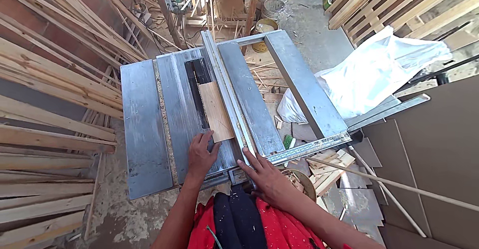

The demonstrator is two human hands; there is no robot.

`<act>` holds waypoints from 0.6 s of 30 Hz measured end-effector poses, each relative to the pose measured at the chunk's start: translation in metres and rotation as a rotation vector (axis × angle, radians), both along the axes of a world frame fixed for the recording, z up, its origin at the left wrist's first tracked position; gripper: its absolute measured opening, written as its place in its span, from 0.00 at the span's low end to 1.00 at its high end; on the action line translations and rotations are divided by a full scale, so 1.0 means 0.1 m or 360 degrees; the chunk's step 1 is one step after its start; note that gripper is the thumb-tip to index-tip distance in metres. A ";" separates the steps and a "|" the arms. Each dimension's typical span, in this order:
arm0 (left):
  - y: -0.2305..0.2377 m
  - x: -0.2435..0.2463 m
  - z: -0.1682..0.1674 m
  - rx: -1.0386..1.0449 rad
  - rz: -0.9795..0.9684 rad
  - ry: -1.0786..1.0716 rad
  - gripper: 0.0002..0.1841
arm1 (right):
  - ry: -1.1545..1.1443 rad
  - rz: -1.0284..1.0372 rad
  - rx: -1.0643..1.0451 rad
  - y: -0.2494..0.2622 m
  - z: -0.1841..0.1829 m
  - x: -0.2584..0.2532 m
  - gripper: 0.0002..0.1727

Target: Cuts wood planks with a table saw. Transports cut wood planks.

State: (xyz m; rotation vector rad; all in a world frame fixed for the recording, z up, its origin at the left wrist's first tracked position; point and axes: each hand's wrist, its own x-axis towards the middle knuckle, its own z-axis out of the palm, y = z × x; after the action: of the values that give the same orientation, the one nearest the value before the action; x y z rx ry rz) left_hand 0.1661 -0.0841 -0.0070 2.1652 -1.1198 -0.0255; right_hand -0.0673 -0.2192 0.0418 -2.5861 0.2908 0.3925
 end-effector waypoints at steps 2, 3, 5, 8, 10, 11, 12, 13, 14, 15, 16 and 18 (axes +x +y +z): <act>0.00 0.01 0.01 -0.0001 -0.0015 0.0010 0.25 | -0.0104 -0.0026 -0.0118 0.03 -0.10 -0.03 0.54; -0.01 0.02 0.00 -0.0008 -0.0014 0.0011 0.25 | -0.0146 -0.0035 -0.0170 0.04 -0.15 -0.04 0.53; -0.02 0.03 -0.02 -0.0008 -0.0015 0.0017 0.25 | -0.0199 -0.0046 -0.0247 0.06 -0.20 -0.06 0.51; -0.04 0.06 -0.01 0.0003 -0.0005 0.0027 0.25 | -0.0248 -0.0058 -0.0342 0.08 -0.24 -0.09 0.49; -0.05 0.07 -0.01 -0.0001 0.0004 0.0013 0.25 | -0.0288 -0.0074 -0.0431 0.11 -0.28 -0.12 0.45; -0.06 0.07 -0.01 -0.0010 0.0007 0.0002 0.25 | -0.0317 -0.0086 -0.0499 0.13 -0.30 -0.14 0.43; -0.06 0.07 -0.01 -0.0014 0.0011 -0.0005 0.25 | -0.0343 -0.0100 -0.0580 0.16 -0.31 -0.16 0.42; -0.06 0.06 -0.01 -0.0013 0.0014 -0.0011 0.25 | -0.0366 -0.0116 -0.0654 0.18 -0.31 -0.17 0.41; -0.06 0.05 0.00 -0.0012 0.0022 -0.0012 0.25 | -0.0380 -0.0132 -0.0694 0.19 -0.29 -0.18 0.41; -0.06 0.04 0.01 -0.0007 0.0043 0.0000 0.25 | -0.0359 -0.0141 -0.0673 0.17 -0.26 -0.17 0.42; -0.07 0.02 0.04 0.0009 0.0084 0.0027 0.26 | -0.0318 -0.0148 -0.0594 0.14 -0.20 -0.15 0.44; -0.12 -0.01 0.12 0.0089 0.0204 0.0113 0.24 | -0.0248 -0.0197 -0.0405 0.07 -0.04 -0.06 0.57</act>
State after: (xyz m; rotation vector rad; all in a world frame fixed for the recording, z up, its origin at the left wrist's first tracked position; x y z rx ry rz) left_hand 0.1655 -0.0958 0.0046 2.2637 -0.9492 -0.0765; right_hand -0.0738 -0.2123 0.0376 -2.8086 0.4686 0.1137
